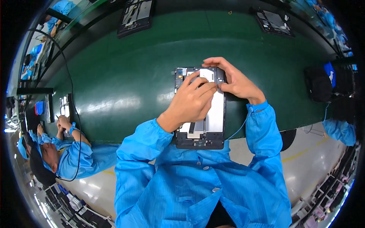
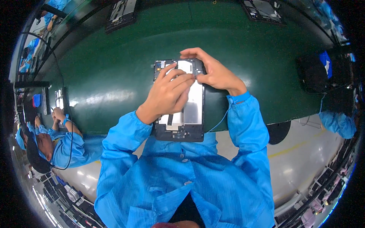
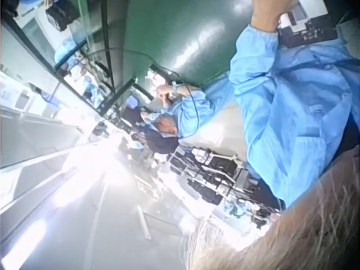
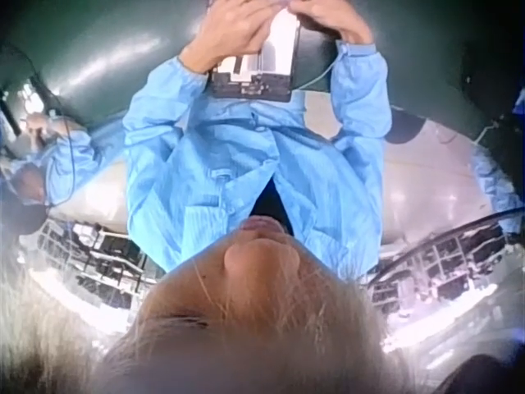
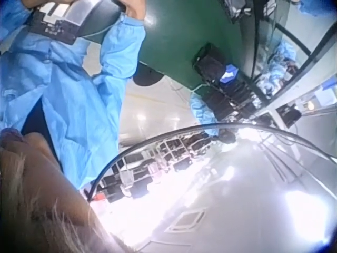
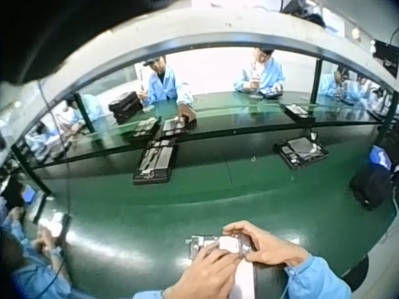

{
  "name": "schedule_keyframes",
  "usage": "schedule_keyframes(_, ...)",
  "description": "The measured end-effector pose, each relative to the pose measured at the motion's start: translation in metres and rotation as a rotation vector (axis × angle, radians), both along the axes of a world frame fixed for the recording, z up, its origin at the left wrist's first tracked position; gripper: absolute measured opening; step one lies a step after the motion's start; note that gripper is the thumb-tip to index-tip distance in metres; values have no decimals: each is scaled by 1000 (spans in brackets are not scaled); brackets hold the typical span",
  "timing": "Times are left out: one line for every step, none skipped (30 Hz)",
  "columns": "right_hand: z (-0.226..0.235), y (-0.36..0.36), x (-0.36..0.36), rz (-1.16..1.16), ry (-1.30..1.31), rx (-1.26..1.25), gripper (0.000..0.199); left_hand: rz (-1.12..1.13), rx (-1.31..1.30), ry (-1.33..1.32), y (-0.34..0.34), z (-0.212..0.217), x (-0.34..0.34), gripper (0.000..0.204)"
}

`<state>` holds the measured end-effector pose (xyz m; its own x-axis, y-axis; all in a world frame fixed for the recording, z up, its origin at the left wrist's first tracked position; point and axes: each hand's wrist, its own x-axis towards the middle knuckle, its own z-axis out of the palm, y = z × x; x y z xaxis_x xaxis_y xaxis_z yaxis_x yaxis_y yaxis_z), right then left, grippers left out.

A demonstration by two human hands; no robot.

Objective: The person assembles tablet devices on an assembly line by connecting ribbon cables and pressing internal components into tablet casings by hand, then moves the assembled tablets down the conveyor belt and receives new ones.

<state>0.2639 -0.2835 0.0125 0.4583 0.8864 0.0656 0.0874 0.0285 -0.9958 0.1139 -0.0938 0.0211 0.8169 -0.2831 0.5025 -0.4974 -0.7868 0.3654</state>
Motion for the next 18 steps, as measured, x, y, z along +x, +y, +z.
schedule_keyframes(1,1,-1,-6,47,-15,81,-7,-40,3,3,0,0,28)
schedule_keyframes(2,2,-1,-11,93,-29,80,-12,-79,5,6,1,-2,26)
schedule_keyframes(0,0,-2,-5,93,-24,80,-7,-74,5,11,1,-3,26)
schedule_keyframes(-3,-4,-1,-14,55,-24,74,36,-129,-3,18,2,-6,25)
schedule_keyframes(-4,-6,-1,-21,18,-23,69,80,-183,-12,24,4,-11,24)
schedule_keyframes(-3,-6,-5,-53,38,-18,58,130,-223,-34,32,7,-21,23)
schedule_keyframes(-3,-5,-9,-47,39,-16,58,136,-220,-33,39,10,-33,23)
schedule_keyframes(-3,-4,-13,-180,-104,12,53,179,-215,-8,47,12,-49,20)
schedule_keyframes(-2,0,-16,-300,-251,45,49,234,-210,11,54,13,-64,18)
schedule_keyframes(11,2,-26,-415,-505,-38,37,233,-202,-14,58,11,-77,21)
schedule_keyframes(20,5,-35,-401,-507,-33,37,248,-202,-18,59,9,-88,21)
schedule_keyframes(29,8,-45,-350,-647,-15,32,223,-184,-10,59,10,-99,23)
schedule_keyframes(36,12,-56,-301,-785,1,27,194,-169,1,59,10,-108,26)
schedule_keyframes(41,19,-69,-198,-823,-28,26,190,-146,-39,58,10,-114,33)
schedule_keyframes(45,25,-80,-95,-806,-21,26,198,-146,-44,58,8,-119,33)
schedule_keyframes(46,30,-90,-43,-807,-44,24,191,-108,-88,59,5,-124,36)
schedule_keyframes(43,34,-98,7,-808,-68,23,181,-70,-132,59,2,-128,39)
schedule_keyframes(39,35,-102,49,-812,-89,24,155,-65,-154,60,1,-129,42)
